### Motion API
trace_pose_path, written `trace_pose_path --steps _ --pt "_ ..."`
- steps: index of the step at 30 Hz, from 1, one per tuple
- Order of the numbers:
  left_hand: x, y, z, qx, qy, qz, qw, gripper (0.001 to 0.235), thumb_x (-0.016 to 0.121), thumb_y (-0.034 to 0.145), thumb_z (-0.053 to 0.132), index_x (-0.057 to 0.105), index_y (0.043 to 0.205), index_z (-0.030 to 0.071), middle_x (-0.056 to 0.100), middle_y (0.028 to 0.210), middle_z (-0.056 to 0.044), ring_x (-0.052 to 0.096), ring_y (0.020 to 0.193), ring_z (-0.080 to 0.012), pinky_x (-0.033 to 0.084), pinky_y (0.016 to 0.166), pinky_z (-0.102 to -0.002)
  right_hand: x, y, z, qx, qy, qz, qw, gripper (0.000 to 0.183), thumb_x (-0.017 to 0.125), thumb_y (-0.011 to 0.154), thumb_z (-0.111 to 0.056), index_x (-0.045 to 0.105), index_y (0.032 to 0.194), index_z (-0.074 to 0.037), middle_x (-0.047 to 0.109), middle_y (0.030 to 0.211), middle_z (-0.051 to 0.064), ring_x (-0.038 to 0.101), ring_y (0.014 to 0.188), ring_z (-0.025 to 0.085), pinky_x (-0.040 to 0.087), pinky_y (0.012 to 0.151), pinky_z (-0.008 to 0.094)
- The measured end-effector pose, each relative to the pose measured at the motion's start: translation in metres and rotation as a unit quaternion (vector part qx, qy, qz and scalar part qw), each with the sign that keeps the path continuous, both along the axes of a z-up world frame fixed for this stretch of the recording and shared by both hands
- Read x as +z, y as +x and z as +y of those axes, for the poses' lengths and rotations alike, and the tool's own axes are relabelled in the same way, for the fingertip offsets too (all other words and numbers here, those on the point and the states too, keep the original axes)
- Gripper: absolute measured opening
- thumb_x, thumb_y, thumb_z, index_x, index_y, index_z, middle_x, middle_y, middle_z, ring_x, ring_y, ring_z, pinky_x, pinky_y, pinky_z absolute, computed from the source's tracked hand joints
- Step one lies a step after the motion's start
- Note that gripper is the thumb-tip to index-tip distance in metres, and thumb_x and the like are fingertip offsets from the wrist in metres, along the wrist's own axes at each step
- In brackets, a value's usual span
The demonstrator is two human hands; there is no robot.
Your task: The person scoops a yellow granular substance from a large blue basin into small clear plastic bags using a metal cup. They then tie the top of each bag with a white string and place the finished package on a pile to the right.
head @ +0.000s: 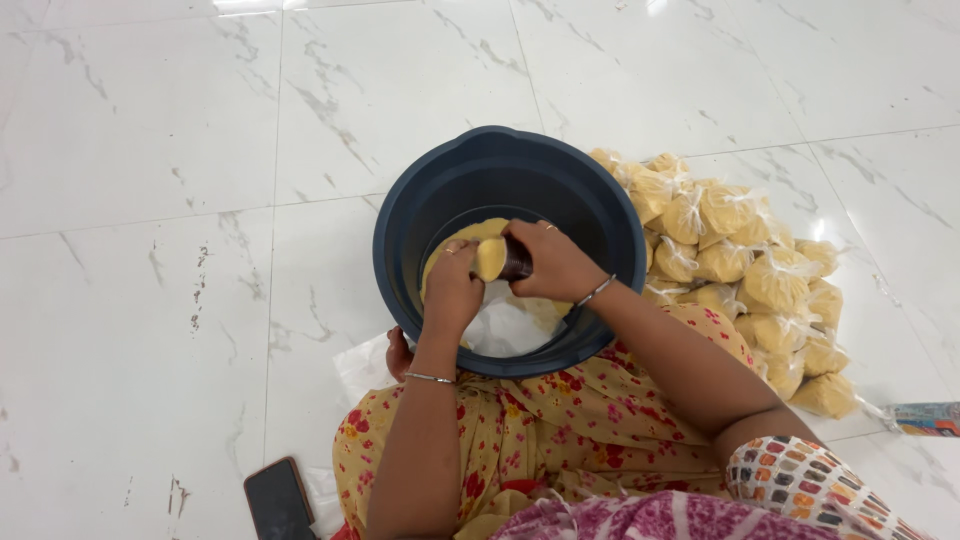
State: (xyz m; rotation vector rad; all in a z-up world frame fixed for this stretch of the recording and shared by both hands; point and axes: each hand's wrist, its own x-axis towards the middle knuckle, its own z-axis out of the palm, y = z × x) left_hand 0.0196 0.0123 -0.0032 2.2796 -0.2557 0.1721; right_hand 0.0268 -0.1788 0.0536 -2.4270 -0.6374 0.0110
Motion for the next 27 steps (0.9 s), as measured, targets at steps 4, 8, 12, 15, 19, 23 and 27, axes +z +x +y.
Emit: trace_pose_path --steps 4,8,12,15,19,23,27 --pt "-0.004 0.002 0.001 -0.027 -0.007 0.031 0.999 0.049 0.07 0.075 -0.003 0.068 0.123 0.001 0.062 0.13 -0.015 0.064 0.113 -0.0351 0.052 0.096 -0.041 -0.008 -0.005 0.003 -0.006 -0.082 -0.098 0.992 0.061 0.083 0.061 -0.016 0.06 0.116 -0.007 0.064 0.101 0.014 0.059 0.097 0.036 0.048 0.093 0.044" --pt "-0.008 0.006 0.001 -0.03 -0.043 0.054 0.997 0.053 0.073 0.073 -0.001 0.069 0.125 0.003 0.061 0.132 -0.015 0.064 0.113 -0.0357 0.052 0.095 -0.041 -0.006 -0.007 0.006 -0.007 -0.126 -0.144 0.981 0.059 0.081 0.06 -0.01 0.066 0.117 -0.009 0.06 0.101 0.011 0.055 0.098 0.033 0.048 0.088 0.042" --pt "-0.013 0.009 0.003 -0.033 -0.095 0.045 0.994 0.053 0.074 0.07 -0.002 0.069 0.123 0.0 0.063 0.129 -0.014 0.066 0.11 -0.0341 0.053 0.093 -0.039 0.005 -0.011 0.014 0.012 -0.143 -0.198 0.97 0.057 0.075 0.063 -0.002 0.067 0.12 -0.009 0.057 0.101 0.01 0.053 0.099 0.031 0.046 0.087 0.042" --pt "-0.018 0.01 0.006 -0.028 -0.109 0.042 0.993 0.049 0.073 0.07 -0.004 0.07 0.12 -0.001 0.065 0.127 -0.014 0.068 0.104 -0.0324 0.055 0.089 -0.038 0.013 -0.011 0.02 0.024 -0.16 -0.218 0.963 0.056 0.071 0.067 0.002 0.068 0.122 -0.009 0.057 0.101 0.009 0.053 0.099 0.029 0.044 0.084 0.041" --pt "-0.022 0.013 0.011 -0.026 -0.113 0.046 0.992 0.046 0.073 0.071 -0.005 0.068 0.117 -0.003 0.065 0.129 -0.012 0.072 0.09 -0.0287 0.056 0.082 -0.037 0.017 -0.01 0.024 0.036 -0.18 -0.244 0.952 0.056 0.068 0.071 0.005 0.068 0.125 -0.009 0.058 0.103 0.008 0.052 0.1 0.028 0.043 0.083 0.04" --pt "-0.02 0.014 0.014 -0.019 -0.128 0.056 0.99 0.056 0.073 0.072 -0.005 0.066 0.127 0.0 0.063 0.13 -0.011 0.071 0.08 -0.0243 0.056 0.075 -0.035 0.016 -0.005 0.025 0.037 -0.213 -0.288 0.933 0.055 0.067 0.076 0.006 0.067 0.129 -0.008 0.06 0.107 0.006 0.053 0.102 0.026 0.043 0.084 0.038" --pt "-0.012 0.014 0.014 -0.01 -0.133 0.087 0.987 0.061 0.071 0.072 -0.004 0.066 0.132 0.004 0.063 0.13 -0.009 0.069 0.075 -0.0223 0.055 0.074 -0.034 0.011 0.01 0.018 0.018 -0.209 -0.249 0.945 0.055 0.07 0.071 -0.003 0.068 0.126 -0.008 0.061 0.104 0.006 0.054 0.1 0.028 0.042 0.082 0.04"
